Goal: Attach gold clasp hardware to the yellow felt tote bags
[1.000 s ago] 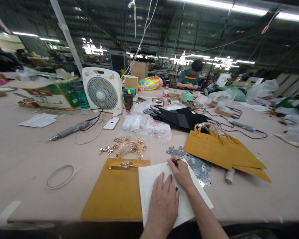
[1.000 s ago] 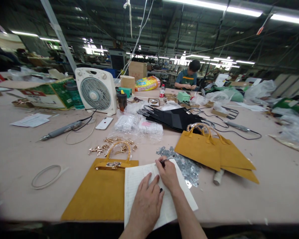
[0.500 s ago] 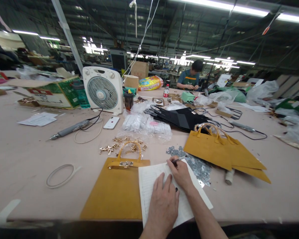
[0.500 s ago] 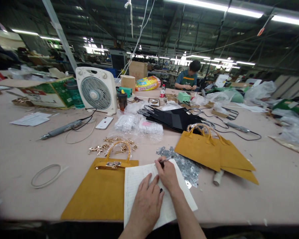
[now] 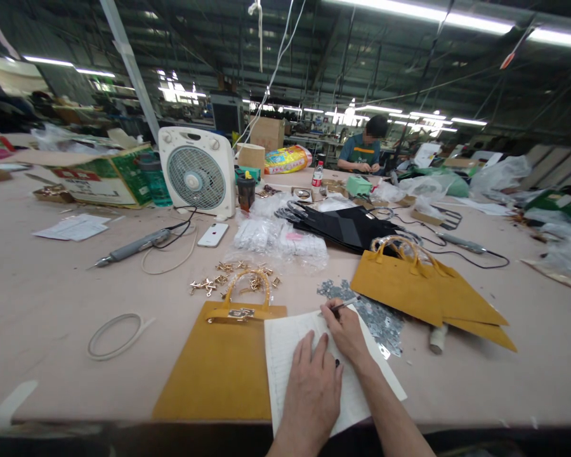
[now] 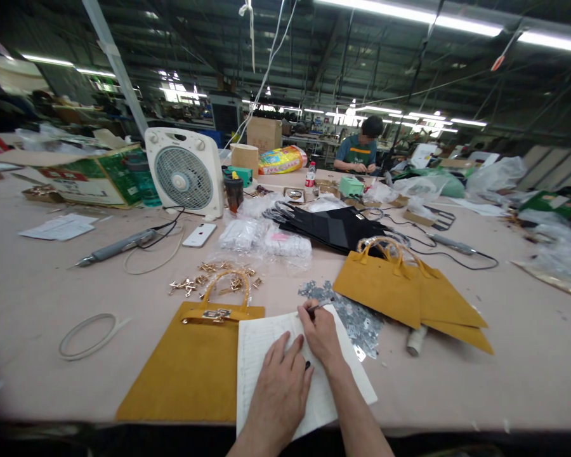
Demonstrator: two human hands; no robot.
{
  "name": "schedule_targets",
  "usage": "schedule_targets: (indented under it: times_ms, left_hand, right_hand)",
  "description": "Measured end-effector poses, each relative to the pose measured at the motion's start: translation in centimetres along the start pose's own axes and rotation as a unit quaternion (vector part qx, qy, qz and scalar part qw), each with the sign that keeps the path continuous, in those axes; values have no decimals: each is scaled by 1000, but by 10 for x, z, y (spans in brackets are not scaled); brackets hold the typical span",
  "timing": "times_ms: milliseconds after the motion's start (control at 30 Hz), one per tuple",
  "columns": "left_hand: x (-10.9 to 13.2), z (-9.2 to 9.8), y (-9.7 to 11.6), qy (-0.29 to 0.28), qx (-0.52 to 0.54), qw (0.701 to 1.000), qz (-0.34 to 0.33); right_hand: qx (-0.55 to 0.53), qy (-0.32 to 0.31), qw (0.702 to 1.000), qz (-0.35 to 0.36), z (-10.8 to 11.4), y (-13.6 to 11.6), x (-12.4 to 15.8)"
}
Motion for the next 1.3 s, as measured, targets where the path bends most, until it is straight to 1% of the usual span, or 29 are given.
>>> schedule_targets:
  times_ms: [233,400,533,600,733,867,967,1000,1067,1167,1300]
  left_hand:
    - [-1,0,1,-6,-2,1000,0]
    - [-1,0,1,-2,-2,1000,0]
    - [-1,0,1,-4,-3,1000,-3]
    - [-1,0,1,-4,-4,1000,-1]
    - [0,-3,1,5,-5,1000,0]
    - [2,-5,-1,19,7,1000,-1]
    - [0,0,-6,25,52,998,5]
    - [-1,3,-10,28,81,996,18]
    - [-5,10,-22,30,157,985,69]
    - [-8,18,-43,31,268,948,168]
    - [-3,21,-60,37,363,898,245]
  right_hand:
    - [7,4,1000,4,-1,3,0]
    - [-35,15,999,-26,3,13,1]
    - [-17,9,1000,-12,2,7,1]
    - [-31,10,999,-13,4,7,2]
    - [-112,40,992,-38,12,16,3]
    - [-165,81,982,-46,20,24,4]
    - [-192,117,973,-53,27,26,5]
    - [-199,129,970,-53,30,25,5]
    - [-212,145,965,-49,34,24,6]
    - [-221,153,963,-38,37,21,7]
    - [-219,144,964,-34,36,20,8]
Point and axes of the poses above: each hand's wrist, its own x-axis away from the middle knuckle, its own z-axis out of the back of the hand, y = z × x, the point moved 10 cm from there along -x, towards the middle knuckle, and after that the axes turned 7 degrees about x, right-handed, at the moved point
